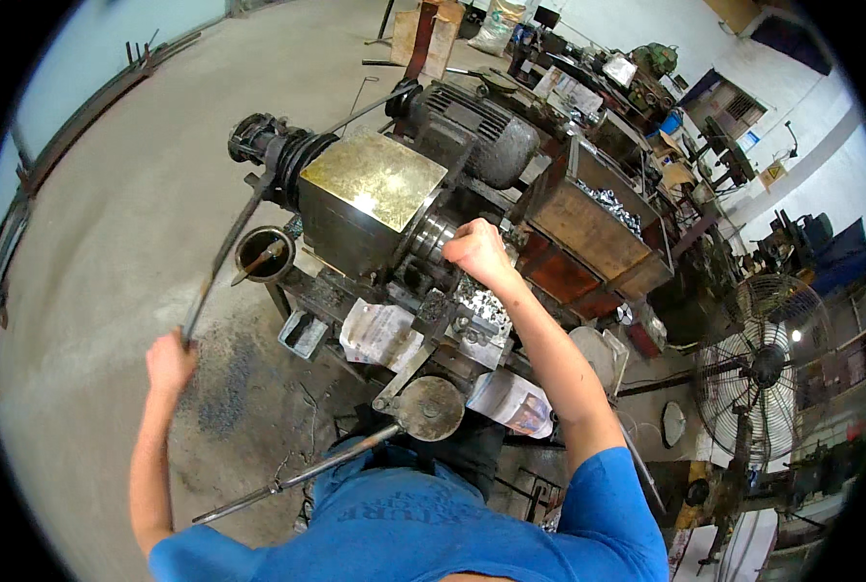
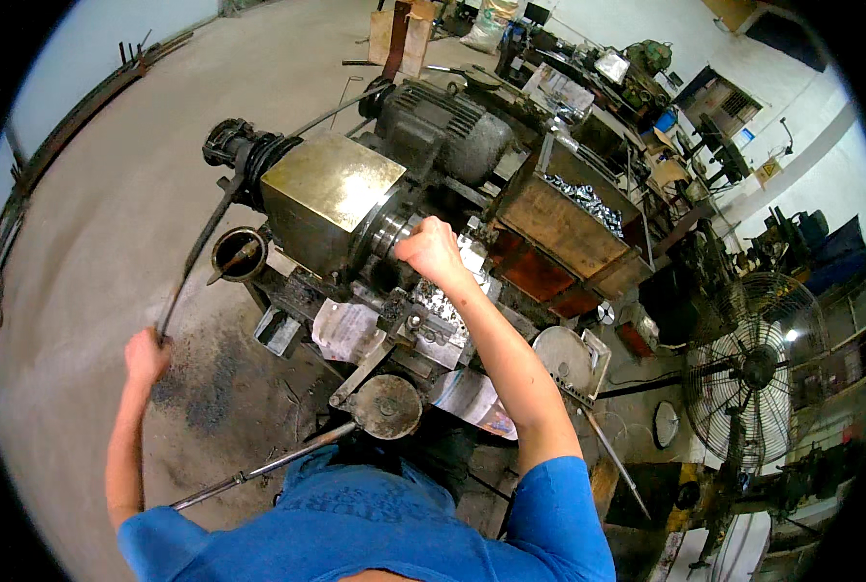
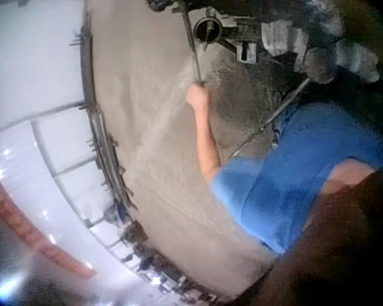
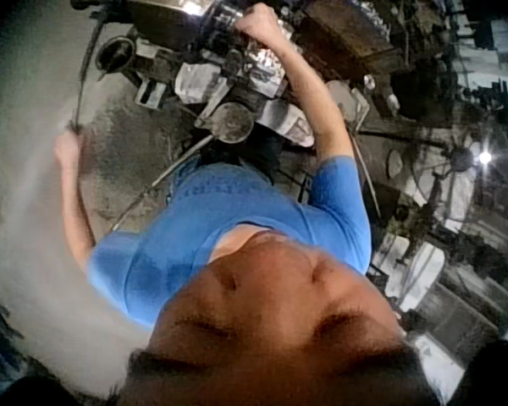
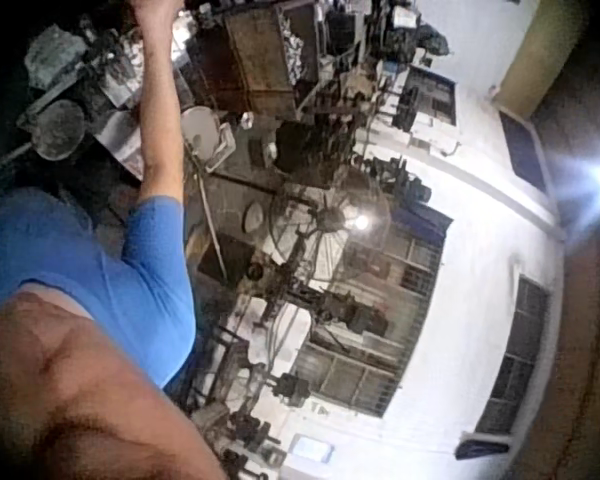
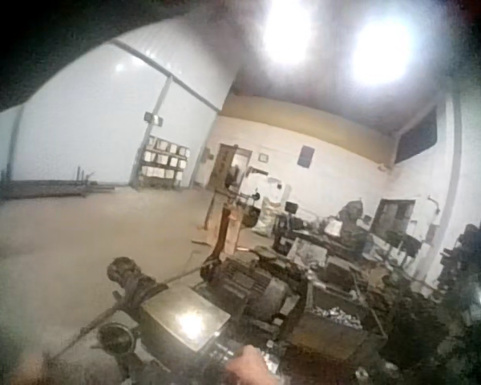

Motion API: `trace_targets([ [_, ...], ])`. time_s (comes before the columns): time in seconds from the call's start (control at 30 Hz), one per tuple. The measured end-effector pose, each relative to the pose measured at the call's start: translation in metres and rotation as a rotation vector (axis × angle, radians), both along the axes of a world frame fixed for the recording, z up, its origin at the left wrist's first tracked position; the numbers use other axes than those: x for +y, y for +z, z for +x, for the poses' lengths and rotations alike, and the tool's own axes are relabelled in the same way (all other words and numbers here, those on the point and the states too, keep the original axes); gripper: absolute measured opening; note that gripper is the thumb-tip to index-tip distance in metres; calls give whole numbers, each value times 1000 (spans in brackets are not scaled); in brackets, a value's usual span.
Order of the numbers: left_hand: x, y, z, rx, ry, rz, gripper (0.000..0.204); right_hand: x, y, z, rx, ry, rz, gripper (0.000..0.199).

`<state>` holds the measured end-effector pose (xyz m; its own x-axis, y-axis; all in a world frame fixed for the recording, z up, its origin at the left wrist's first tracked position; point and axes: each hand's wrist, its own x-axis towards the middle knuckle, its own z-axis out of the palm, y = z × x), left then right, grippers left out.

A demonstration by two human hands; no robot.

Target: The person operates a lathe machine by pulling a lever to initiate metal turning, then picks up small metal parts and places them into a large metal container.

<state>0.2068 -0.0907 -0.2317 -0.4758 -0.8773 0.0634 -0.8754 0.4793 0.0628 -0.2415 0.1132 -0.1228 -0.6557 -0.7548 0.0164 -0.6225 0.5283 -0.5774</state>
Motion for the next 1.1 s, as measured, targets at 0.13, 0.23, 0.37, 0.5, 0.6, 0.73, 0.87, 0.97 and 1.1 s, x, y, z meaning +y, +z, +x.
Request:
trace_targets([
  [0.13, -104, 5, 38, -151, 31, -293, 9, -8, 2, -2, 10, 9, -33, 27],
  [0.23, -143, 6, 47, -145, -97, -371, 2, -8, 4, -2, 49, 28, -24, 28],
  [0.37, -133, 3, 36, -59, 111, -165, 25, 8, 15, 7, 46, 139, -143, 24],
  [0.5, -77, -17, -38, 743, -170, -405, 35, 70, 23, -2, 282, 153, -364, 27],
  [0.6, -30, -78, -84, 737, 57, 206, 30, 123, 31, 3, 133, 84, -448, 26],
  [0.73, 8, -185, -134, 200, -193, 442, 44, 207, 20, 4, 224, -68, -276, 25],
  [0.87, -6, -146, -166, -366, -560, 191, 28, 318, -19, -8, 177, -301, -136, 29],
  [0.97, -24, -154, -168, -364, -657, 54, 19, 391, -44, -17, 58, -609, -17, 33],
  [1.1, -15, -164, -154, -152, -461, 143, 26, 498, -90, -26, 358, -826, 306, 48],
])
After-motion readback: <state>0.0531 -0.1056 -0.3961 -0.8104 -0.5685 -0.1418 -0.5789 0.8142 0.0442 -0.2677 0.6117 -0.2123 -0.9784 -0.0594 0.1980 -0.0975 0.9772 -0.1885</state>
